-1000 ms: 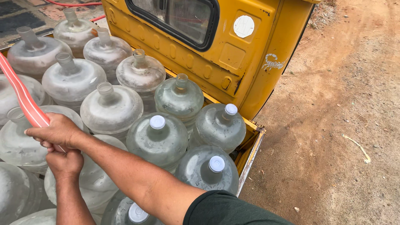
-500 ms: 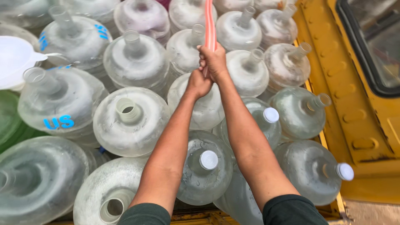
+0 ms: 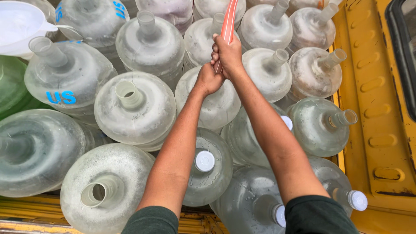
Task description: The person uses a red hose to fill large water jugs arranged in the back of a yellow truck. They repeatedly insert the hose into different jugs, hold it in place, and move it to the next container. A white funnel is visible on top of one jug.
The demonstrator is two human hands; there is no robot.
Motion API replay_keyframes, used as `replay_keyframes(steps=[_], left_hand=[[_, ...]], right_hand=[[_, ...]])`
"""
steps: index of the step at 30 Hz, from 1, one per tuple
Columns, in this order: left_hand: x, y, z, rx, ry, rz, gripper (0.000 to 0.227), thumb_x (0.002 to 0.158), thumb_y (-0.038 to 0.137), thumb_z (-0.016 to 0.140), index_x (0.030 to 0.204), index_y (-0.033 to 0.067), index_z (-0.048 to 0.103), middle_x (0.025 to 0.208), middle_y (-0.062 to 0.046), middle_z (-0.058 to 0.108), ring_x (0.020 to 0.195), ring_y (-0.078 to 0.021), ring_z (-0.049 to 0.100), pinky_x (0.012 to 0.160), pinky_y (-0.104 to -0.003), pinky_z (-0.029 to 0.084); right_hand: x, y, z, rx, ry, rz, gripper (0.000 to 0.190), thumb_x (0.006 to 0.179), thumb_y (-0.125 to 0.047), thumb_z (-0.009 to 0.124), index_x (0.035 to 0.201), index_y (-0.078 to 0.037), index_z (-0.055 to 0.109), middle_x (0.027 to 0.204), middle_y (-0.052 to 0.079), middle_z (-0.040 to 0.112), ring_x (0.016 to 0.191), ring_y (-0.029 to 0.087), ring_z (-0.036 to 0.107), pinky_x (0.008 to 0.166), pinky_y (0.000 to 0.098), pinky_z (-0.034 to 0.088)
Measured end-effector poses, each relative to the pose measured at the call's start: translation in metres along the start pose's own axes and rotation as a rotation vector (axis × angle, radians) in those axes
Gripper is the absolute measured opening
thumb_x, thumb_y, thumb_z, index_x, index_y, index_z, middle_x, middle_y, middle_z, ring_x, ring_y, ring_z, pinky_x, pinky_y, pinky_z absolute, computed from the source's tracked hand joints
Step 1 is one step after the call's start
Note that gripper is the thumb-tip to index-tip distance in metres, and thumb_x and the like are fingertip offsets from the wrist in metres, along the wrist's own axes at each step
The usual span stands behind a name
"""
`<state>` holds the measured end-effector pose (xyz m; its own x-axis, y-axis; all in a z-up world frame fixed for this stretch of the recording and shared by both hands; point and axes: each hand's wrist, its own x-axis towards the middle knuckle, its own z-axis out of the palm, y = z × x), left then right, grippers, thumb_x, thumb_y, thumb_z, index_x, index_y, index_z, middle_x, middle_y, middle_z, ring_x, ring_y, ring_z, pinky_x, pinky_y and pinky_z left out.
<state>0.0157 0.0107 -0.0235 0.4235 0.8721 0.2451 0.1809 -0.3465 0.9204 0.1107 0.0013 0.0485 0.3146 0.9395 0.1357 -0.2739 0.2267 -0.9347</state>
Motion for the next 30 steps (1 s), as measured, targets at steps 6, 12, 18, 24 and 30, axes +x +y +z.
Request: replay_keyframes(steps=[6,12,18,24,30], left_hand=[[-0.007,0.011,-0.006,-0.041,-0.054,-0.041,0.028,0.077,0.025,0.075,0.086,-0.0012,0.069,0.077,-0.011,0.074,0.075,-0.0239,0.073,0.071,-0.038,0.056],[-0.01,0.02,-0.007,-0.089,-0.066,-0.043,0.024,0.08,0.024,0.076,0.085,0.0015,0.069,0.075,-0.006,0.072,0.073,-0.0191,0.071,0.07,-0.035,0.056],[-0.009,0.014,-0.004,-0.084,-0.021,0.005,0.024,0.081,0.023,0.076,0.087,0.0011,0.069,0.078,-0.005,0.073,0.074,-0.0182,0.072,0.069,-0.035,0.057],[-0.007,0.017,-0.003,-0.042,-0.028,0.009,0.024,0.082,0.023,0.076,0.091,0.0019,0.07,0.078,-0.005,0.073,0.074,-0.0173,0.072,0.069,-0.033,0.057],[0.005,0.008,-0.006,0.024,-0.09,-0.129,0.022,0.078,0.019,0.072,0.09,0.0009,0.069,0.078,-0.005,0.072,0.072,-0.0177,0.07,0.066,-0.034,0.055]], right_hand=[[0.001,-0.009,-0.009,0.078,-0.134,0.105,0.029,0.094,-0.019,0.07,0.1,-0.008,0.044,0.067,0.002,0.054,0.049,0.012,0.054,0.044,0.032,0.053],[0.007,-0.005,-0.018,0.18,-0.234,0.181,0.035,0.097,-0.027,0.073,0.105,-0.011,0.044,0.069,0.003,0.054,0.053,0.013,0.056,0.049,0.0344,0.056],[0.017,0.002,-0.028,0.225,-0.34,0.119,0.039,0.098,-0.032,0.074,0.106,-0.011,0.041,0.073,0.003,0.056,0.057,0.014,0.059,0.053,0.0341,0.057],[0.016,0.002,-0.03,0.208,-0.364,0.102,0.038,0.097,-0.033,0.074,0.109,-0.013,0.043,0.077,0.004,0.059,0.063,0.015,0.064,0.06,0.036,0.062],[0.018,0.001,-0.032,0.219,-0.445,0.108,0.039,0.1,-0.035,0.073,0.108,-0.012,0.043,0.08,0.004,0.06,0.067,0.016,0.065,0.062,0.0363,0.061]])
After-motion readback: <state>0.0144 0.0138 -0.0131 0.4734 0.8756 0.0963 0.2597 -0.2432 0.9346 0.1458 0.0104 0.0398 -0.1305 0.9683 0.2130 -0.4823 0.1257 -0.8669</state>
